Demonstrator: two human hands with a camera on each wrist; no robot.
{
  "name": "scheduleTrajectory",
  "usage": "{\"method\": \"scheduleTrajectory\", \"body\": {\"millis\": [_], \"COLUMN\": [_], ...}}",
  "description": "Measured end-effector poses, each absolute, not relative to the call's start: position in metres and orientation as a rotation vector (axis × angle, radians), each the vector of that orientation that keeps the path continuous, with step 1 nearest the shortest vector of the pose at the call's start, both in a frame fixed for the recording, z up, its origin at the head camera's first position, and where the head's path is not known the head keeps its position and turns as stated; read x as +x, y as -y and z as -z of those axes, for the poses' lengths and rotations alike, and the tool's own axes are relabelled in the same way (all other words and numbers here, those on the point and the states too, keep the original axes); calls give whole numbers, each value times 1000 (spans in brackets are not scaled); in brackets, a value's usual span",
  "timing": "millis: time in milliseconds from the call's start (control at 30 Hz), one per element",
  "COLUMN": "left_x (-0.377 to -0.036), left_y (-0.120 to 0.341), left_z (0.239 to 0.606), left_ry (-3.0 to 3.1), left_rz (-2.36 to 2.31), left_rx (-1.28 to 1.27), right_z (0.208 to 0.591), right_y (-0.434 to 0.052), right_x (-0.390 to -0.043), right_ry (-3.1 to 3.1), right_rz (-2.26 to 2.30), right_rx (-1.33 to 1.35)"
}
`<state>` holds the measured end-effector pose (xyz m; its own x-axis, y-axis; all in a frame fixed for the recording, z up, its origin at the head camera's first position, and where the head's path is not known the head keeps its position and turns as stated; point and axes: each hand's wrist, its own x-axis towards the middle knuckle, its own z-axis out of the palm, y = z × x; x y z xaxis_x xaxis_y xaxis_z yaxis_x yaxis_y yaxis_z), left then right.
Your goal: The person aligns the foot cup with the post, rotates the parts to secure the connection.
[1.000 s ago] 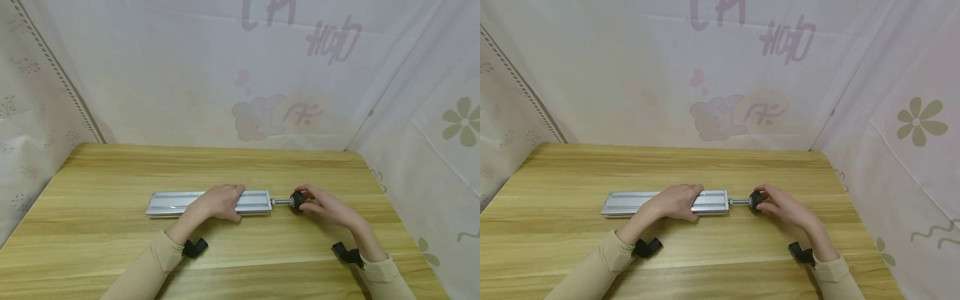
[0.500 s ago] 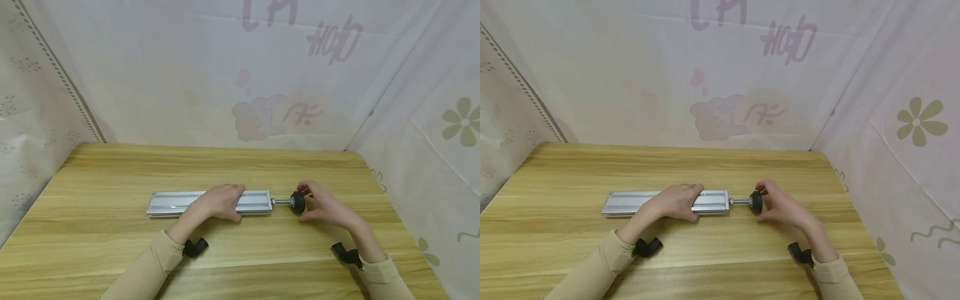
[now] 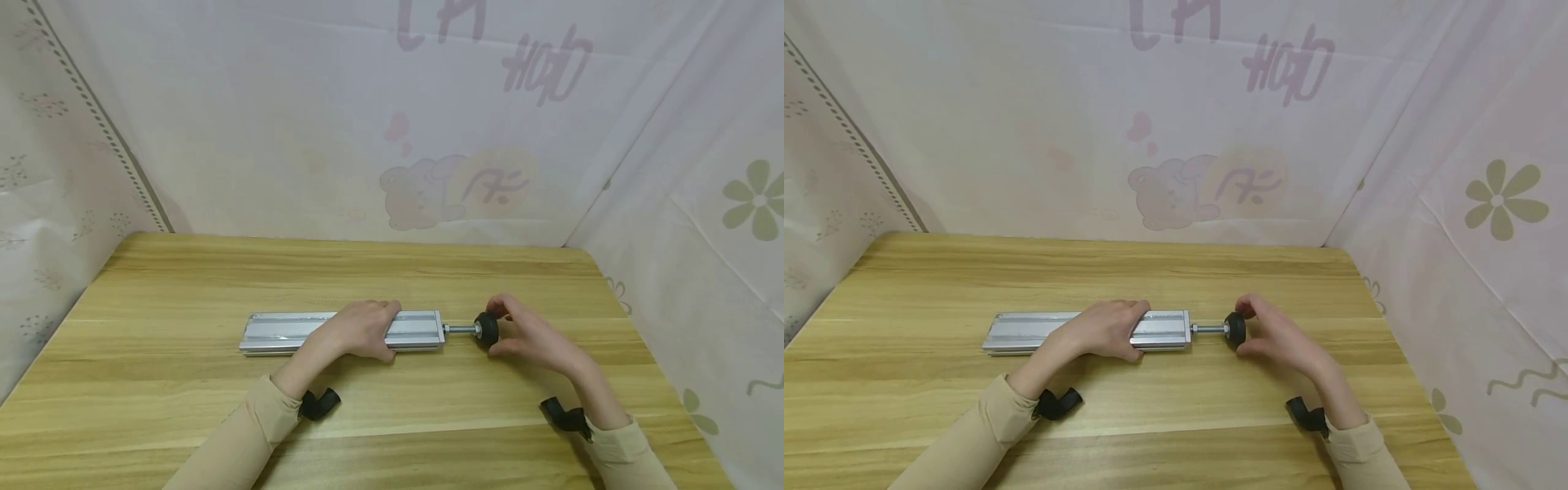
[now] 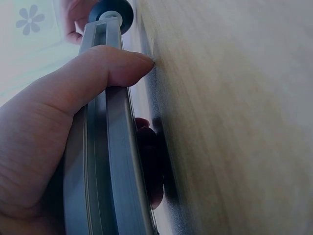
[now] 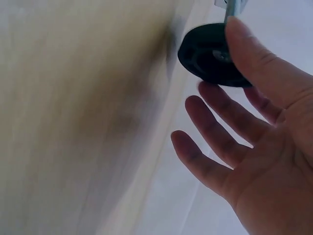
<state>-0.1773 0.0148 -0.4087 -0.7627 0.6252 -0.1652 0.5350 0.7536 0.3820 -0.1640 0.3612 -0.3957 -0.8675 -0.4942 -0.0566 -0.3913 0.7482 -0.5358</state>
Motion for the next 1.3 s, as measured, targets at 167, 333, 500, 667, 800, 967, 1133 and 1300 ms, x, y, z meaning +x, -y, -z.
{"method": "scheduleTrajectory", "body": {"millis": [167, 333, 500, 667, 800, 967, 1133, 1300], "left_x": [-177, -177, -177, -176, -176, -176, -176, -176], "left_y": [-15, -15, -15, -15, -15, -16, -16, -16], "left_z": [409, 408, 408, 408, 408, 407, 407, 407], "left_ry": [-2665, -2664, -2661, -2666, -2669, -2666, -2667, -2666], "left_rz": [-462, -461, -452, -446, -438, -439, -431, -434], "left_rx": [901, 896, 897, 898, 901, 891, 889, 892], "right_z": [393, 392, 393, 392, 390, 391, 395, 400], "right_y": [-366, -369, -370, -369, -367, -363, -358, -354], "right_x": [-164, -164, -165, -165, -163, -161, -161, -163], "right_ry": [-2691, -2645, -2599, -2592, -2598, -2633, -2708, -2782], "right_rz": [819, 833, 823, 792, 786, 832, 810, 732], "right_rx": [-700, -707, -674, -635, -603, -630, -698, -780]}}
